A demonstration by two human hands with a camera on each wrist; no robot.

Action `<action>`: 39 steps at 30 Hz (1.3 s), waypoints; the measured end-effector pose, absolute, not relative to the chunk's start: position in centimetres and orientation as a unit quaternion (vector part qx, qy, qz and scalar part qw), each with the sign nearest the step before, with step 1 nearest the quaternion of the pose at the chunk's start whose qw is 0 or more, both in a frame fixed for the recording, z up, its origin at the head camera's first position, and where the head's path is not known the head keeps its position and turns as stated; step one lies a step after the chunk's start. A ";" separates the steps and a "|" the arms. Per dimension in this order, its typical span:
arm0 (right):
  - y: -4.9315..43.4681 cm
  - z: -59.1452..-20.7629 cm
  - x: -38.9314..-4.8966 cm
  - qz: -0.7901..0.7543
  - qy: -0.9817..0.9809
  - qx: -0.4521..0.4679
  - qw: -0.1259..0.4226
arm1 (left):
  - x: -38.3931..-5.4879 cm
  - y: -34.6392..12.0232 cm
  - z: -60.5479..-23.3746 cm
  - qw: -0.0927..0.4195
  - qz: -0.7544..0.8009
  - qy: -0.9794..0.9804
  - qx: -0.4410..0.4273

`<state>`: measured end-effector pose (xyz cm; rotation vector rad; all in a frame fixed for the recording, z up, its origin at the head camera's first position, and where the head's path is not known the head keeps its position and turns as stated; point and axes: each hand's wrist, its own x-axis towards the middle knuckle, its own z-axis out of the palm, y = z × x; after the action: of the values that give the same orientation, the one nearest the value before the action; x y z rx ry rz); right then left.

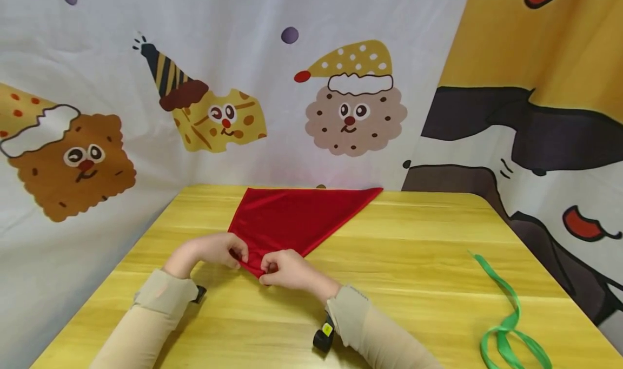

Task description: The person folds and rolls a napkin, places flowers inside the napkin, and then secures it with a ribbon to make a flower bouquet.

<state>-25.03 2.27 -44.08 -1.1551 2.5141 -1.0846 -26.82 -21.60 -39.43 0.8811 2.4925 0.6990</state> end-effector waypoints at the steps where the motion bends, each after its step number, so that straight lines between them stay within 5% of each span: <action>1: 2.3 -44.0 -25.0 -0.355 0.846 -0.390 0.076 | -26.9 -21.6 -39.5 0.205 0.250 0.894 0.312; 23: 2.1 -43.9 -25.0 -0.333 0.855 -0.393 0.066 | -26.8 -21.5 -39.3 0.184 0.238 0.894 0.330; 39: 3.1 -44.3 -26.4 -0.502 0.809 -0.271 0.144 | -28.4 -19.7 -38.2 0.120 0.225 0.914 0.316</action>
<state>-26.37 3.10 -44.29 -0.7825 2.3317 -1.4459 -28.35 -19.69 -38.18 0.9242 2.6708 0.6582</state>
